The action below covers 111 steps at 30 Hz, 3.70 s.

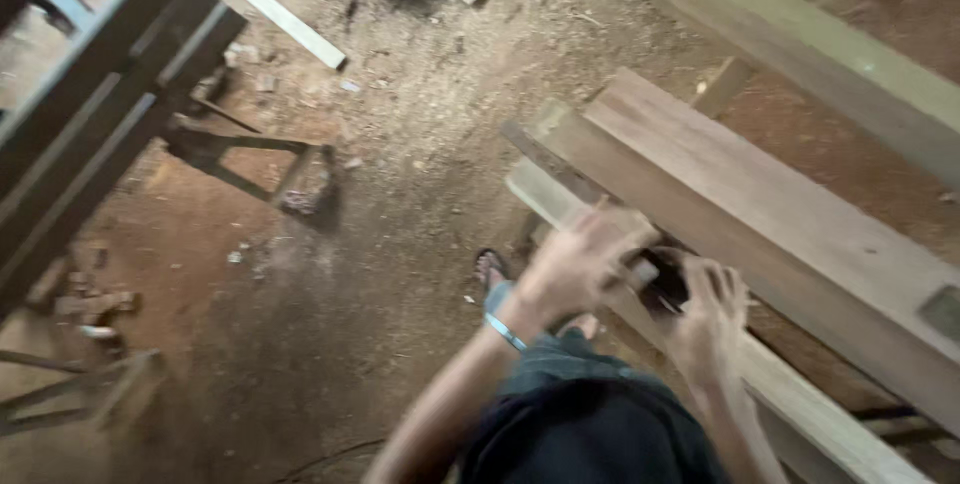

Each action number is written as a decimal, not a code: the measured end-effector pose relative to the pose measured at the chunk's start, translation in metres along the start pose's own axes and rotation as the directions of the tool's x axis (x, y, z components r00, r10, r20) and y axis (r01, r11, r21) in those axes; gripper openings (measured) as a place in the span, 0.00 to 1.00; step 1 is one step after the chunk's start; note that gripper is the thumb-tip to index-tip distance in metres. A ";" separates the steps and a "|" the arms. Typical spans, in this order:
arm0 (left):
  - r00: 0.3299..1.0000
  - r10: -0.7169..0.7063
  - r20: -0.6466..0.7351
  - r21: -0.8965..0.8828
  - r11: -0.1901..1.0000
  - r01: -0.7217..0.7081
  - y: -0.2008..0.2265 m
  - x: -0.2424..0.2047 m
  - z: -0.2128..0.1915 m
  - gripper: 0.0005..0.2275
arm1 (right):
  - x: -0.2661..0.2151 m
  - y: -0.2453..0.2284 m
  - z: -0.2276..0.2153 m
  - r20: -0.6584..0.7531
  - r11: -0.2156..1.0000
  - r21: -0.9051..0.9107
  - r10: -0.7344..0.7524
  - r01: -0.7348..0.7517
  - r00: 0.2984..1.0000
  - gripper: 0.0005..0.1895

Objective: The person sands the surface of a wood beam by hand with a piece of sandpaper, moving it back and forth along the grain.

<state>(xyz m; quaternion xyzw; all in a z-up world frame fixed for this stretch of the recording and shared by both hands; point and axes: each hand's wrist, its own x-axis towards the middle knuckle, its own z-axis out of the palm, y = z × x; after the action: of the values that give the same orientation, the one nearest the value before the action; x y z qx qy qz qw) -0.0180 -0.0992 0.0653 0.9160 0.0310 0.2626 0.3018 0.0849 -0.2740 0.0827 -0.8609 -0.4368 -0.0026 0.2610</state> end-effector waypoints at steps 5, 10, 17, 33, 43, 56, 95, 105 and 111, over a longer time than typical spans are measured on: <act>0.997 -0.001 0.071 -0.073 0.997 0.006 0.006 -0.012 0.017 0.17 | -0.014 0.012 -0.002 0.002 0.998 0.062 -0.014 0.014 1.000 0.26; 0.987 0.152 0.050 0.126 0.980 -0.157 0.002 -0.020 0.007 0.20 | -0.024 0.009 -0.005 0.099 0.996 0.000 0.092 -0.092 0.991 0.30; 0.907 0.225 0.357 -0.095 0.974 -0.204 -0.007 -0.010 0.010 0.20 | -0.004 -0.029 0.009 -0.023 0.951 0.295 0.103 -0.092 0.994 0.44; 0.896 0.353 0.271 -0.093 0.936 -0.341 -0.119 -0.024 -0.055 0.13 | 0.038 -0.093 0.067 0.040 0.987 -0.161 -0.004 0.011 0.999 0.31; 0.950 -0.303 -0.081 -0.402 0.882 0.246 -0.168 -0.035 -0.095 0.24 | 0.058 -0.135 0.101 0.167 0.949 -0.313 0.026 0.028 0.986 0.28; 0.995 0.097 -0.006 -0.726 0.684 -0.071 -0.181 -0.066 -0.175 0.19 | 0.058 -0.180 0.075 0.605 0.772 0.313 0.286 -0.553 0.743 0.30; 0.996 -0.049 0.070 0.140 0.989 0.038 -0.162 -0.056 -0.099 0.30 | 0.075 -0.056 0.120 0.266 0.968 -0.243 0.132 -0.066 0.955 0.47; 0.971 -0.221 0.088 0.172 0.964 0.204 -0.142 -0.040 -0.088 0.27 | 0.074 -0.061 0.117 0.227 0.981 -0.159 0.144 -0.109 0.963 0.31; 0.931 -0.329 0.157 0.158 0.939 0.305 -0.140 -0.038 -0.086 0.25 | 0.081 -0.067 0.108 0.284 0.971 -0.185 0.203 -0.155 0.937 0.28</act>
<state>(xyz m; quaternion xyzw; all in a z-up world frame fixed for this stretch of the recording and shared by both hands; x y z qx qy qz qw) -0.0791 0.0531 0.0260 0.9368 0.1681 0.1235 0.2810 0.0602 -0.1322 0.0386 -0.9055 -0.3893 0.1174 0.1209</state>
